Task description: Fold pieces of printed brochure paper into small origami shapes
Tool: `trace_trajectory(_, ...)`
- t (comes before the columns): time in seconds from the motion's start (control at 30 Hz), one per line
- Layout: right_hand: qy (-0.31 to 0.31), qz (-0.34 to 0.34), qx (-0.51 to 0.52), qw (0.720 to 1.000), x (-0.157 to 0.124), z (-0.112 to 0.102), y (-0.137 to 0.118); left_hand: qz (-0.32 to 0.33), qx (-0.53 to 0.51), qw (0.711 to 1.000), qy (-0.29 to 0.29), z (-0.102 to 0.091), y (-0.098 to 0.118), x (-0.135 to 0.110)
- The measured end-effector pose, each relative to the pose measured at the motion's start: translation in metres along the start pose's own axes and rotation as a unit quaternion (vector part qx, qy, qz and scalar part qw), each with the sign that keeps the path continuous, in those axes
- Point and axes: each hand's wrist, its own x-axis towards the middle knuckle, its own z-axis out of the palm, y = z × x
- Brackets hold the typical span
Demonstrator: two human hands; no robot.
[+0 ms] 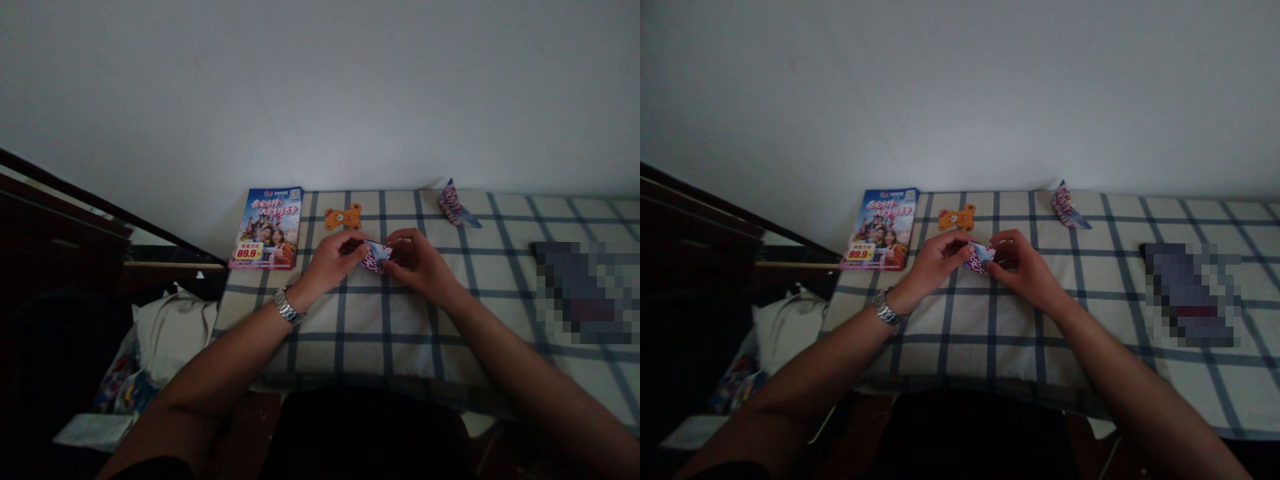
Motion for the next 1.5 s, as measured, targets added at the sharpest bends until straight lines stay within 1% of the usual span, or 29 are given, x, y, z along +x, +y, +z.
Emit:
trace_trajectory(0.1, -0.006, 0.017, 0.004, 1.000, 0.001, 0.002, -0.001, 0.011, -0.007, 1.000, 0.017, 0.000, 0.000, 0.000)
trace_trajectory(0.27, -0.028, 0.047, -0.033, 0.998, 0.000, 0.003, -0.005, 0.005, -0.011, 1.000, 0.017, 0.002, 0.000, -0.001)
trace_trajectory(0.43, -0.019, 0.044, -0.028, 0.998, 0.001, 0.001, -0.007, 0.010, -0.019, 1.000, 0.016, 0.002, -0.002, -0.002)
trace_trajectory(0.6, -0.023, 0.035, -0.056, 0.998, 0.001, -0.001, -0.007, 0.006, 0.010, 1.000, -0.022, 0.001, 0.004, -0.002)
trace_trajectory(0.77, -0.030, 0.036, -0.052, 0.998, 0.001, -0.002, -0.007, 0.010, 0.031, 0.999, -0.011, 0.001, 0.009, -0.002)
trace_trajectory(1.07, -0.031, 0.030, -0.064, 0.997, 0.003, -0.004, -0.006, 0.000, 0.038, 0.999, -0.004, 0.000, 0.005, 0.000)
trace_trajectory(1.37, -0.037, 0.035, -0.044, 0.998, 0.003, -0.004, -0.012, 0.003, 0.005, 1.000, -0.016, 0.002, 0.007, 0.000)
trace_trajectory(1.5, -0.054, 0.033, -0.050, 0.997, 0.000, -0.001, -0.012, 0.001, 0.002, 0.999, -0.034, 0.003, 0.011, -0.002)
